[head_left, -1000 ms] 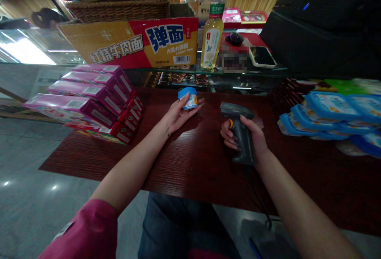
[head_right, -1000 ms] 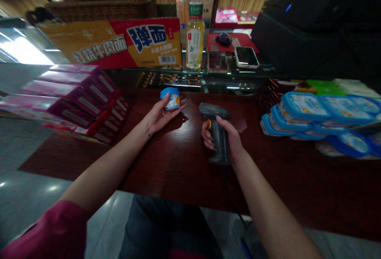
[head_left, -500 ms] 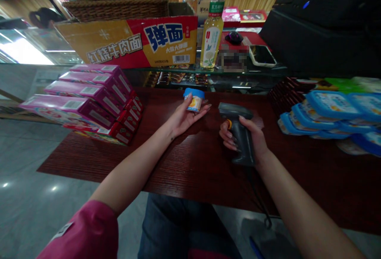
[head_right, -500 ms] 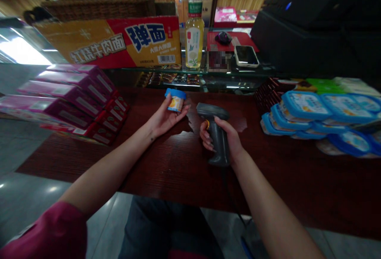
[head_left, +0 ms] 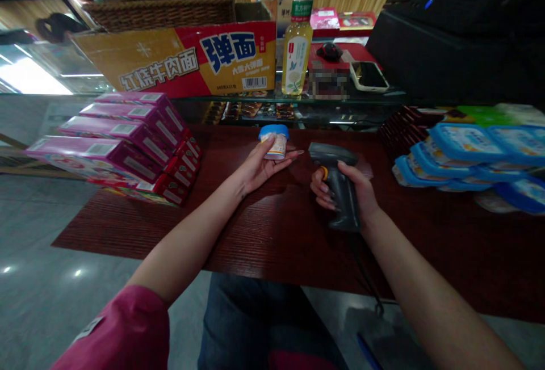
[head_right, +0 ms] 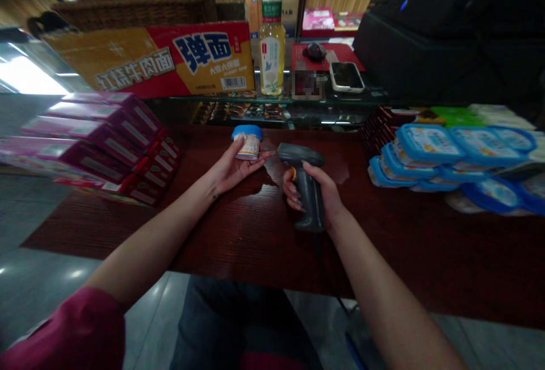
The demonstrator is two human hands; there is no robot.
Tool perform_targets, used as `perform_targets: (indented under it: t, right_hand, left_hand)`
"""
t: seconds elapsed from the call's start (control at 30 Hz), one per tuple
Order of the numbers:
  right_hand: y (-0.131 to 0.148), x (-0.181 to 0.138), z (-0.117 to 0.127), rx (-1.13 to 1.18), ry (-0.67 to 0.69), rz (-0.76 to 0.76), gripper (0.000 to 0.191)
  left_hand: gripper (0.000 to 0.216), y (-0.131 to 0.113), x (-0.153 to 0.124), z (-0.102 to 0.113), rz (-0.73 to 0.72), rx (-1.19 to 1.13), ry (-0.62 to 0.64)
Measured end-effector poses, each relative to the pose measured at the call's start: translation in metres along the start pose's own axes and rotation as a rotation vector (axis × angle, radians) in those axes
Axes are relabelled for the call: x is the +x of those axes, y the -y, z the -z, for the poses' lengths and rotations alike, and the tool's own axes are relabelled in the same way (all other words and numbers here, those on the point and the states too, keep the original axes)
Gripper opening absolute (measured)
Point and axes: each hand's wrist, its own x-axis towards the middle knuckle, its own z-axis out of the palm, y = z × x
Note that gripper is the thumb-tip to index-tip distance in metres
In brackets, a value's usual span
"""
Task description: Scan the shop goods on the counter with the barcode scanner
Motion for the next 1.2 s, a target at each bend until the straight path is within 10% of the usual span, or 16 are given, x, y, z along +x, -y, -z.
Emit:
perform_targets:
  t: [0.57, 1.2]
  right_hand:
    - [0.002, -0.002, -0.002, 0.002, 0.035, 0.020, 0.039]
    - [-0.007, -0.005, -0.014, -0.095, -0.072, 0.040, 0.039]
  left_hand:
    - [0.053, -0.005, 0.000, -0.006, 0.066, -0.077, -0.005]
    - [0.027, 0.015, 0.006, -0.003, -0.064, 0.001, -0.059]
